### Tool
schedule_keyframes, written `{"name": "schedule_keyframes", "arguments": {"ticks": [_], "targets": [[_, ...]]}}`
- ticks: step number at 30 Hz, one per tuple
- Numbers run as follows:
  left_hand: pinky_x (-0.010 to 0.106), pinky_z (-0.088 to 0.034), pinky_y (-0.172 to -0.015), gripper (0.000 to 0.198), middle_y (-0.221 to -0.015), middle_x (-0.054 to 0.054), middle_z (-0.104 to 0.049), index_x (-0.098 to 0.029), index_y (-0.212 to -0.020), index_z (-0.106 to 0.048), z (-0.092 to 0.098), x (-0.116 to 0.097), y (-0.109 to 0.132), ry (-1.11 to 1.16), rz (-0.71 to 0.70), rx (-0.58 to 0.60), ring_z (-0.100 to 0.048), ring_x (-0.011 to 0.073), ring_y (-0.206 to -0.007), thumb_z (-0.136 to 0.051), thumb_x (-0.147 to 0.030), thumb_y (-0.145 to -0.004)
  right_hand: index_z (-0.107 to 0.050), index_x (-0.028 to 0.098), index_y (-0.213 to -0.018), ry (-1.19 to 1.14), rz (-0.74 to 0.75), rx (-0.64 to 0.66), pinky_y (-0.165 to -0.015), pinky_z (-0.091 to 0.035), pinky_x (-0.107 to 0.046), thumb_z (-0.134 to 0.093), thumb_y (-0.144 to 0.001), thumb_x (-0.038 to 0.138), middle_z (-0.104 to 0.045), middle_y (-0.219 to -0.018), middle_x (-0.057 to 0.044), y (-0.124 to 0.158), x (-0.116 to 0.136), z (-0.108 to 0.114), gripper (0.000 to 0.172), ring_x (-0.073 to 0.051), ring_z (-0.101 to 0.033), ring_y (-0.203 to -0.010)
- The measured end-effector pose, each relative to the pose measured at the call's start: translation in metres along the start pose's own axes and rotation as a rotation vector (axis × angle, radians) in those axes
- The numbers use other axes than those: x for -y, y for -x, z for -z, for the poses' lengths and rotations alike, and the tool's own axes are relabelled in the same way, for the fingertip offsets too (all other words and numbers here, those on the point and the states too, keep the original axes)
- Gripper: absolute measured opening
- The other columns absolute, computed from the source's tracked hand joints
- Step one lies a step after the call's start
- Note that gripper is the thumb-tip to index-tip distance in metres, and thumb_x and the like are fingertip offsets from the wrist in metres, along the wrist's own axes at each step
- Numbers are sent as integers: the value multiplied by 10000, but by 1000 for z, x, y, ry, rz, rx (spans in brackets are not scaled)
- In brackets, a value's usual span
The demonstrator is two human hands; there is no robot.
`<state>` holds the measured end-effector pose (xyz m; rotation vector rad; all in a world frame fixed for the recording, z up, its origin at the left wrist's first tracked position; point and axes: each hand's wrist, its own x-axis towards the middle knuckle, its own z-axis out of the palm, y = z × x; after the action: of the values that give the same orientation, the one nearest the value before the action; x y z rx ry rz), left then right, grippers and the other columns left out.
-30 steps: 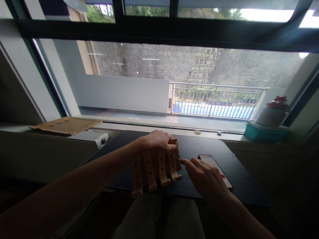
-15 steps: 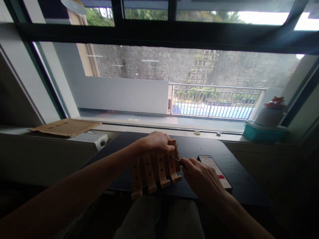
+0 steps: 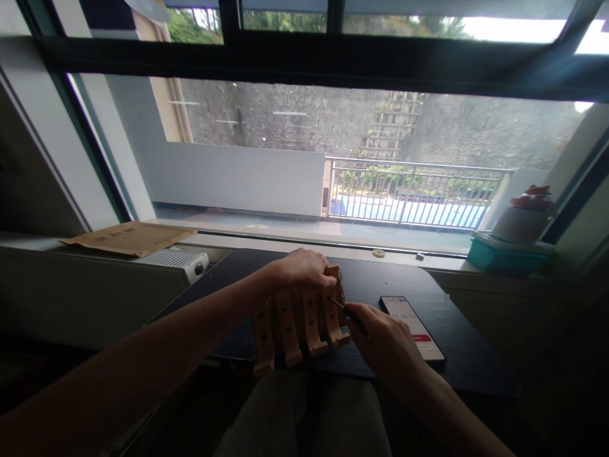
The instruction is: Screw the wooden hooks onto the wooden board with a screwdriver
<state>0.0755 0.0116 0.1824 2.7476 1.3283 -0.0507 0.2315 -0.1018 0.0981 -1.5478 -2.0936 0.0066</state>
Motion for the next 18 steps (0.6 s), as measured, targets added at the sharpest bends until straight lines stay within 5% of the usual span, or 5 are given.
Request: {"name": "schedule_keyframes", "arguments": {"ticks": [4, 11, 18], "targets": [[255, -334, -522, 386, -691, 46, -658, -178, -728, -660, 2, 2, -2, -36, -7, 5, -566, 169, -620, -459, -507, -737, -604, 251, -1081, -182, -187, -8, -597, -426, -264, -458, -876, 304, -700, -833, -9, -3, -6, 0, 257, -179, -647, -745], [243, -344, -551, 371, -728, 40, -664, -172, -769, -659, 6, 5, -4, -65, -4, 52, -572, 159, -643, -496, -505, -755, -580, 236, -1103, -162, -204, -120, -557, -419, -270, -434, -860, 293, -688, -811, -22, 13, -15, -12, 289, -178, -634, -674], [234, -308, -507, 348, -669, 25, -629, -166, -698, -621, 7, 0, -4, -71, 6, 48, -540, 137, -590, -501, -487, -759, -522, 194, -1211, -354, -176, -126, -779, -477, -297, -383, -897, 292, -652, -1103, -70, 21, -26, -31, 357, -195, -620, -978]]}}
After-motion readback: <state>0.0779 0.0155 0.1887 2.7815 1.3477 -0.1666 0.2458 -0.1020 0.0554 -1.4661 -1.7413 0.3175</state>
